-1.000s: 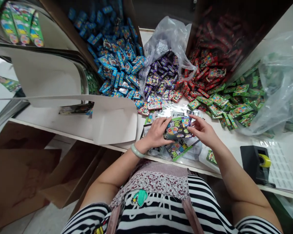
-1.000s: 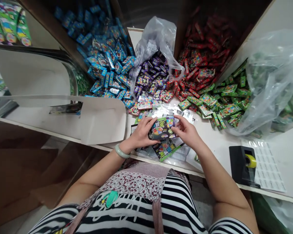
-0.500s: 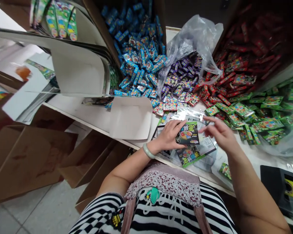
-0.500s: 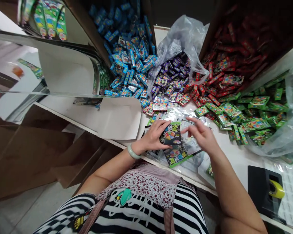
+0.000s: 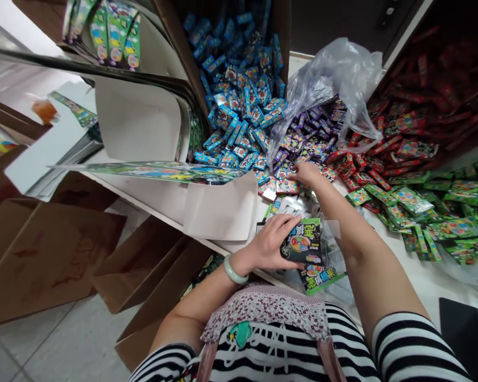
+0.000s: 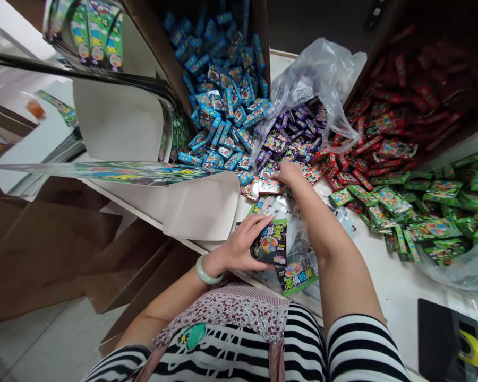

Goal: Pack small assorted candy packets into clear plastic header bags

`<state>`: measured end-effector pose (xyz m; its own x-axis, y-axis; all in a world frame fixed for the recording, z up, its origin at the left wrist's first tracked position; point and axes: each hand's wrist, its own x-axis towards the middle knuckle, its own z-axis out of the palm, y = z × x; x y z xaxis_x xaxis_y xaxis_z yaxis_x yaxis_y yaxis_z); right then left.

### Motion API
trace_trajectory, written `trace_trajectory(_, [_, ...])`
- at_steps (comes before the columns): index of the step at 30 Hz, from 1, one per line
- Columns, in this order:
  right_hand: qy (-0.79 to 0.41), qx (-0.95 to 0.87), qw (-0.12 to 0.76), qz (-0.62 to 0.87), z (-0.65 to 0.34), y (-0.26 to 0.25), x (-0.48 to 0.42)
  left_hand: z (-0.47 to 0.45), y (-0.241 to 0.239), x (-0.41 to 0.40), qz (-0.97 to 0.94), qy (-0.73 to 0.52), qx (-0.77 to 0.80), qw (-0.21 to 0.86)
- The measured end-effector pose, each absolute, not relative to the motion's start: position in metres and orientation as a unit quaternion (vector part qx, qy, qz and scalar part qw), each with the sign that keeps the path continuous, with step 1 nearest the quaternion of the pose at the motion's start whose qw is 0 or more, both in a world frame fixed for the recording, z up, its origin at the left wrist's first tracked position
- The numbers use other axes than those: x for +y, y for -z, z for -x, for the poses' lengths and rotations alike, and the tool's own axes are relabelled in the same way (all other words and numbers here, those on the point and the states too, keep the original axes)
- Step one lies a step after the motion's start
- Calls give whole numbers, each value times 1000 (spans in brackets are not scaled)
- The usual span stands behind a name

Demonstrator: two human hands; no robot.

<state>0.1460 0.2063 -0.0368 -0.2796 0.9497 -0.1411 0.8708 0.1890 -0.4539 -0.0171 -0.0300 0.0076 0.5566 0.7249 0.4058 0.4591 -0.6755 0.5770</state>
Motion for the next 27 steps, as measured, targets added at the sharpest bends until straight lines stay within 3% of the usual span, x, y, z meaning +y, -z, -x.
trace_trajectory(5, [-277,-750,141,583,-179,31,198,20,-8,-27,-853,-325,349,213])
trace_trajectory(10, [-460,-639,316,530,-232,10,135,28,-10,-26,-839,-341,361,221])
trace_trajectory(12, [-505,-602,345,513,-254,8,97,30,-9,-26,-831,-350,376,215])
trace_trajectory(16, [-381,-671,361,524,-287,22,22,30,-4,-24,-820,-363,399,189])
trace_trajectory(20, [-211,-769,280,534,-309,42,-25,21,-1,-19,-834,-323,407,185])
trace_trajectory(27, [-165,-765,189,594,-314,46,-55,6,-2,-12,-852,-282,396,193])
